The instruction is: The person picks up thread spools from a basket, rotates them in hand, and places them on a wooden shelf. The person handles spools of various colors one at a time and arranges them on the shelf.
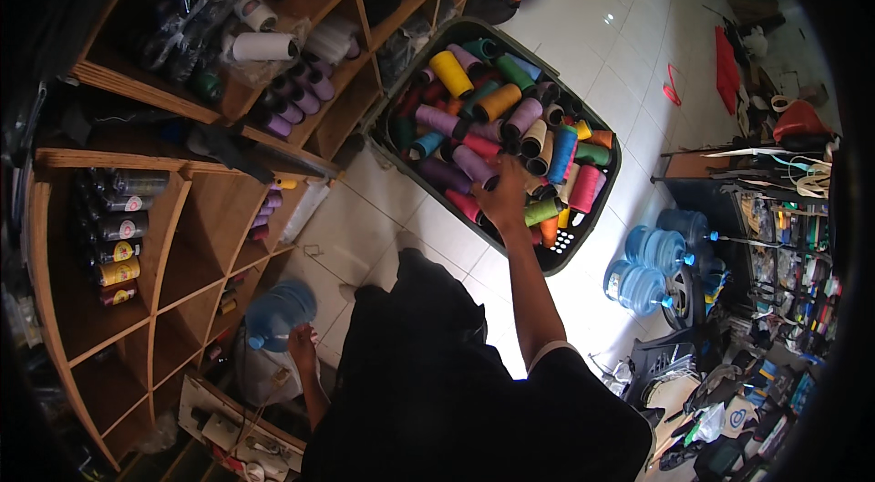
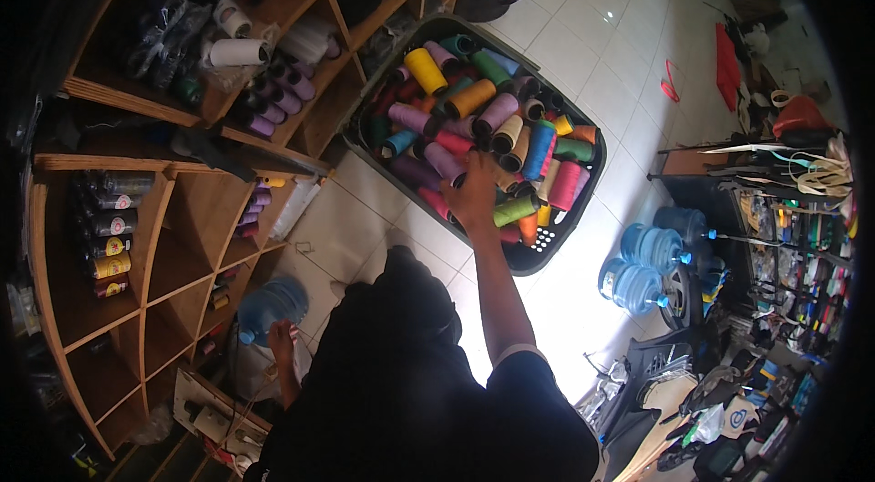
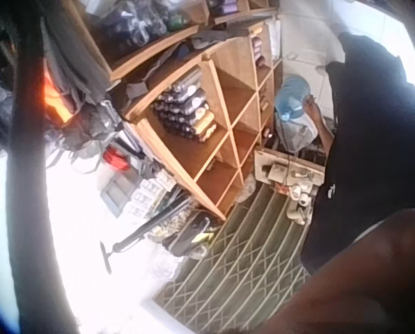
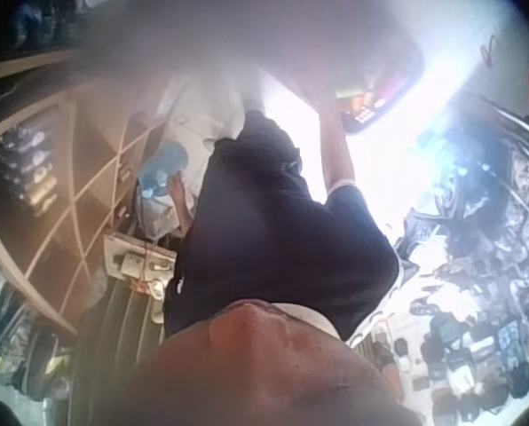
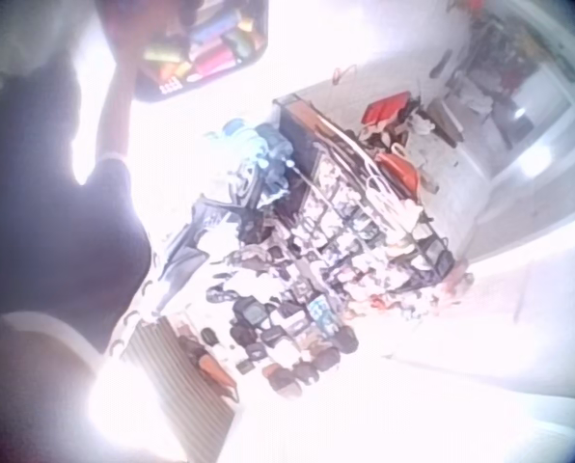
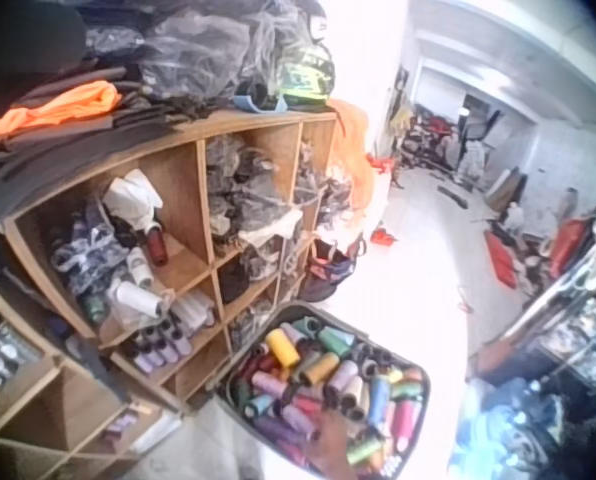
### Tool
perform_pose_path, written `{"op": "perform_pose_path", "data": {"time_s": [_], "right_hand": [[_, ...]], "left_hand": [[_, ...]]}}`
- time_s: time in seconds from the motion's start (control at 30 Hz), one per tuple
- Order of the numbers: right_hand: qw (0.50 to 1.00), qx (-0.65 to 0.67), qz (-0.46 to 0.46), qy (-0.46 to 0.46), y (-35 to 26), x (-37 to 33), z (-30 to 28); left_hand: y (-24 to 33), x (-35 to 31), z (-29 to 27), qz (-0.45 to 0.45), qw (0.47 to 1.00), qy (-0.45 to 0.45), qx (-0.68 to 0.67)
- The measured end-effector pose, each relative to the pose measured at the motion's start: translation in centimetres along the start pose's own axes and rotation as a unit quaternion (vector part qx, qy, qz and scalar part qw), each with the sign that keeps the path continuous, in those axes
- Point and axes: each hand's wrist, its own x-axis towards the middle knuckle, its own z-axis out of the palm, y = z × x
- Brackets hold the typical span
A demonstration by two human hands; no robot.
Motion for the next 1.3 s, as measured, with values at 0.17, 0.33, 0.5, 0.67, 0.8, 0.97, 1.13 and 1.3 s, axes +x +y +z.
{"op": "perform_pose_path", "data": {"time_s": [0.17, 0.33, 0.5, 0.67, 0.8, 0.97, 1.13, 1.3], "right_hand": [[0.962, 0.172, 0.207, 0.042, 1.8, -0.9, 0.4], [0.68, 0.612, 0.403, -0.02, 0.7, -1.8, -0.2], [0.549, 0.705, 0.439, -0.086, 1.3, -3.3, 1.5], [0.501, 0.76, 0.389, -0.14, -0.9, -3.9, 1.3], [0.631, 0.694, 0.333, -0.101, -1.9, -3.6, 1.3], [0.997, 0.078, 0.01, -0.008, -2.0, -1.4, -0.2], [0.998, 0.007, 0.014, -0.054, -1.2, -0.9, 0.3], [0.998, -0.016, 0.024, -0.05, -1.3, -0.7, 1.2]], "left_hand": [[2.9, 1.9, 1.3, 0.045, 0.999, -0.016, 0.025], [7.1, 1.8, 3.8, 0.092, 0.994, -0.051, 0.006], [12.5, 1.8, 6.4, 0.17, 0.977, -0.129, 0.002], [22.6, -0.3, 10.8, 0.263, 0.942, -0.209, 0.019], [27.2, -1.9, 14.1, 0.29, 0.92, -0.265, 0.013], [27.4, -2.4, 15.7, 0.281, 0.908, -0.309, 0.026], [24.3, -1.7, 14.6, 0.234, 0.925, -0.295, 0.057], [19.8, 0.1, 12.2, 0.232, 0.939, -0.246, 0.063]]}}
